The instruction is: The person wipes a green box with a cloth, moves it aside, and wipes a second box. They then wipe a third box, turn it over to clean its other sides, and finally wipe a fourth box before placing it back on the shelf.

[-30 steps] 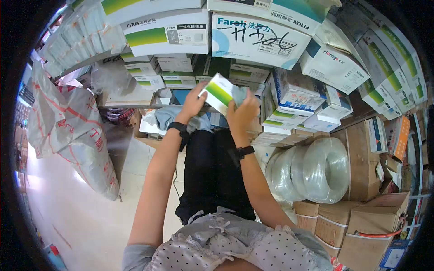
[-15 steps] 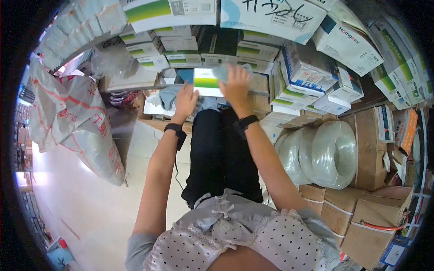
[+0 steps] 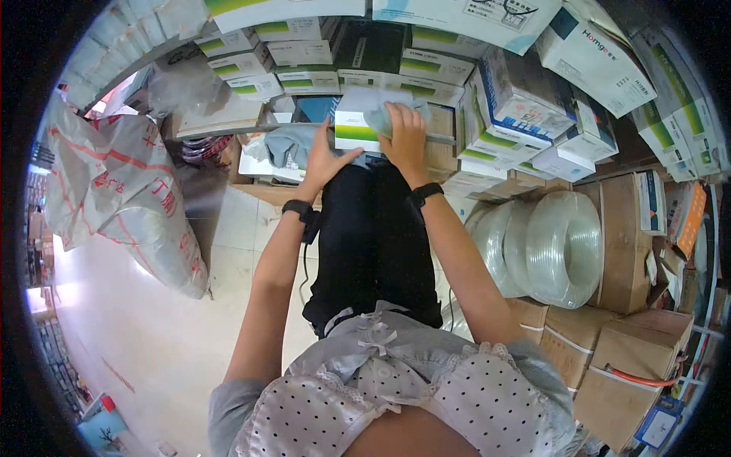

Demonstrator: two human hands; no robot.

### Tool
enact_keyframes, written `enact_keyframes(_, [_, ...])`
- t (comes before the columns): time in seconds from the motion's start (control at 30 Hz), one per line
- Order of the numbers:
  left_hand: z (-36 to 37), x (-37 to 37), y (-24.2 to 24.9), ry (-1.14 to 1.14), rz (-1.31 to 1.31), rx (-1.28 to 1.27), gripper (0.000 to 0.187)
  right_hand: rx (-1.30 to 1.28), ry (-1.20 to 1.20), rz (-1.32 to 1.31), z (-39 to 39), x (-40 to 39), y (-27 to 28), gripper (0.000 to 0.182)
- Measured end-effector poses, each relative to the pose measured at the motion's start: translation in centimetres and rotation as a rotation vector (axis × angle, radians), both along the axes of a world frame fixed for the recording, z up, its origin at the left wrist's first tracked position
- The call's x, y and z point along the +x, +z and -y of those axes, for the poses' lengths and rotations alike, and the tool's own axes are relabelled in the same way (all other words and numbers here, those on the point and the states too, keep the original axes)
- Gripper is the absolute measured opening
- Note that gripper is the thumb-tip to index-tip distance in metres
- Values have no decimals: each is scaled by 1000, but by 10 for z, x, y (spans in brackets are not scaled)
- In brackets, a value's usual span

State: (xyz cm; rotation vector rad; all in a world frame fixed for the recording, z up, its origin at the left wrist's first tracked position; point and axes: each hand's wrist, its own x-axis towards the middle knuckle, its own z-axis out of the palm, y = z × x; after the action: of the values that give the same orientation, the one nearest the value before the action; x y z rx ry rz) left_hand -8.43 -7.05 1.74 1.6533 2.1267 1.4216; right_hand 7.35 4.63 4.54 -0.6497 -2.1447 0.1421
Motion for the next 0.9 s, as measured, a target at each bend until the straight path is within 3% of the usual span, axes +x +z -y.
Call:
enact_keyframes(0.13, [-37,5,23,30,-216,155,110,-67,51,41,-3,0,7,51])
enact_keyframes(0.2, [-45,12,26,71,-216,71,112,-134,98,121,-13,-3,9,53])
enact_keyframes(0.3, [-51,11,19,70,-207,-37,110,-535,22,465,-25,-20,37,58])
enact_keyframes(0.43, [-47,4,24,63,-324,-110,103,-767,202,733,-75,-54,21,84])
enact_keyframes(0.53, [-44,0,31,56,-312,-358,109,-968,234,930,-96,-66,33,98])
enact_keyframes(0.73, [-51,1,44,73,-237,-716,112,-959,177,934,-110,-82,18,97])
enact_keyframes(0.9, [-55,2,44,92,-366,-787,116,-925,251,1027,-106,-63,28,92])
